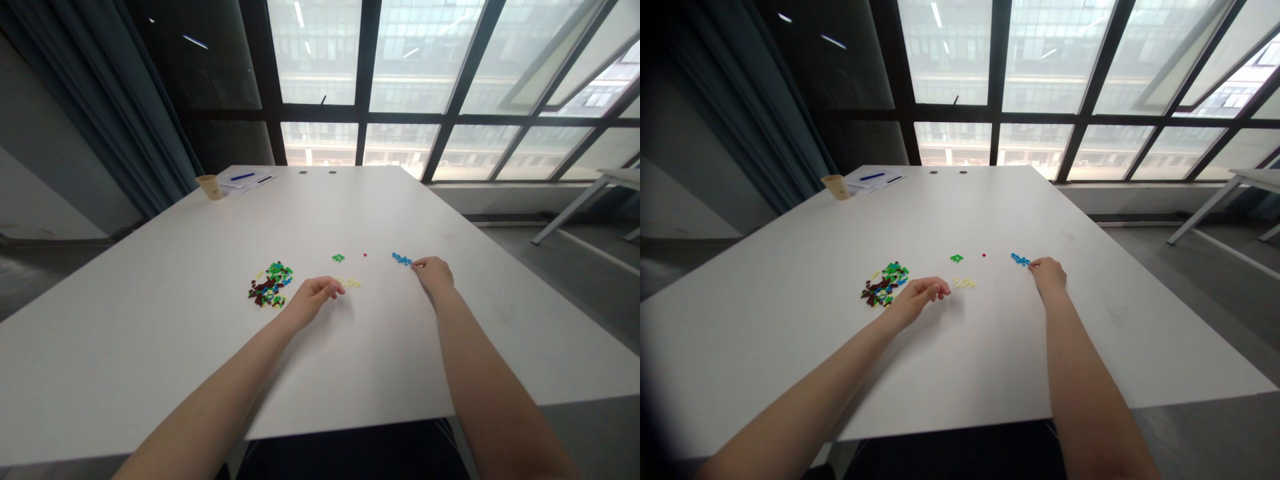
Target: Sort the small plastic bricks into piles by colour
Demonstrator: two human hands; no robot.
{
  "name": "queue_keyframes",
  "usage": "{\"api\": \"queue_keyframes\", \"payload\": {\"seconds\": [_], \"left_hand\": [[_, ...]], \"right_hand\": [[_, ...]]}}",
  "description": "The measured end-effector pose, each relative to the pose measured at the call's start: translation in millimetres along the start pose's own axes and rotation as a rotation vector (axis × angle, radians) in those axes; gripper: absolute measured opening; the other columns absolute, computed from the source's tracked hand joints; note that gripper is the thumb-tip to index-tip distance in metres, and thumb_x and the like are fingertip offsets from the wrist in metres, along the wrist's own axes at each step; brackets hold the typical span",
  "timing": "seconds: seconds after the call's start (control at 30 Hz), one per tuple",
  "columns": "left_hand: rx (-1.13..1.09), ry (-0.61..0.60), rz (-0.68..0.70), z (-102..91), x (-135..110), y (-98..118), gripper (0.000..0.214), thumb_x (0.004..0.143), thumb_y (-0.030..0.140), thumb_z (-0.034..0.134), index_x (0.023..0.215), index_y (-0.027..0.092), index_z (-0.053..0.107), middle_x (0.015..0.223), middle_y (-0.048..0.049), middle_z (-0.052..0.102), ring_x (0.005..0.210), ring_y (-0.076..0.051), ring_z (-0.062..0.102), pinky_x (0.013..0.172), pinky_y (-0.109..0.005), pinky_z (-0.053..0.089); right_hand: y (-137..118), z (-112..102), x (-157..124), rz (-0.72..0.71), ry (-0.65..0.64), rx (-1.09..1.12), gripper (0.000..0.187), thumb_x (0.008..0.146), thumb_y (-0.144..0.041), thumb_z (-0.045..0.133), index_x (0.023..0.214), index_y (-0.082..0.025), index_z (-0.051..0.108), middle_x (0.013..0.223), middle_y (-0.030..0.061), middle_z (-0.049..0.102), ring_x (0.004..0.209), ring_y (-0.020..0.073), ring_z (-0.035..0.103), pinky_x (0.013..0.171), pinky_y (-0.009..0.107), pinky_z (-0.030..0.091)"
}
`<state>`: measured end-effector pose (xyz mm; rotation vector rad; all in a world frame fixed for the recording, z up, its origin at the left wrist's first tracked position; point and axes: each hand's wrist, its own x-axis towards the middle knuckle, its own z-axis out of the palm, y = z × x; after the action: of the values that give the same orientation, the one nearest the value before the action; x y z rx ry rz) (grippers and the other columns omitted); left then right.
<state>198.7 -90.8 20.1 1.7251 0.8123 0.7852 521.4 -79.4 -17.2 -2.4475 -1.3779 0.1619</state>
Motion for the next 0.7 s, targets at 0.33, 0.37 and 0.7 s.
{"api": "queue_keyframes", "payload": {"seconds": [0.33,0.37,0.7], "left_hand": [[0.040,0.090,-0.068,-7.9,3.3,-8.3,0.044,0.080,0.051,0.041,0.077,0.014,0.065,0.073,-0.0055,0.062,0.066,-0.013,0.052,0.062,-0.025,0.038],[0.038,0.105,-0.077,-8.8,3.6,-8.8,0.044,0.080,0.051,0.041,0.078,0.014,0.065,0.074,-0.0057,0.062,0.067,-0.013,0.052,0.062,-0.025,0.038],[0.029,0.116,-0.099,-7.8,4.4,-11.0,0.046,0.079,0.053,0.040,0.076,0.014,0.065,0.075,-0.0064,0.063,0.067,-0.013,0.053,0.062,-0.025,0.039]], "right_hand": [[-3.2,-4.7,-3.2,-0.039,0.006,0.014,0.024,0.075,-0.026,0.054,0.093,-0.024,0.070,0.087,0.0083,0.068,0.076,0.0181,0.061,0.066,0.026,0.042],[-4.0,-5.0,-3.8,-0.054,-0.008,0.011,0.024,0.076,-0.026,0.053,0.093,-0.024,0.070,0.087,0.0079,0.068,0.076,0.0176,0.061,0.066,0.026,0.042],[-2.9,-4.9,-5.9,-0.035,-0.064,-0.031,0.026,0.076,-0.021,0.051,0.094,-0.025,0.070,0.092,0.0094,0.068,0.082,0.0199,0.061,0.069,0.027,0.043]]}}
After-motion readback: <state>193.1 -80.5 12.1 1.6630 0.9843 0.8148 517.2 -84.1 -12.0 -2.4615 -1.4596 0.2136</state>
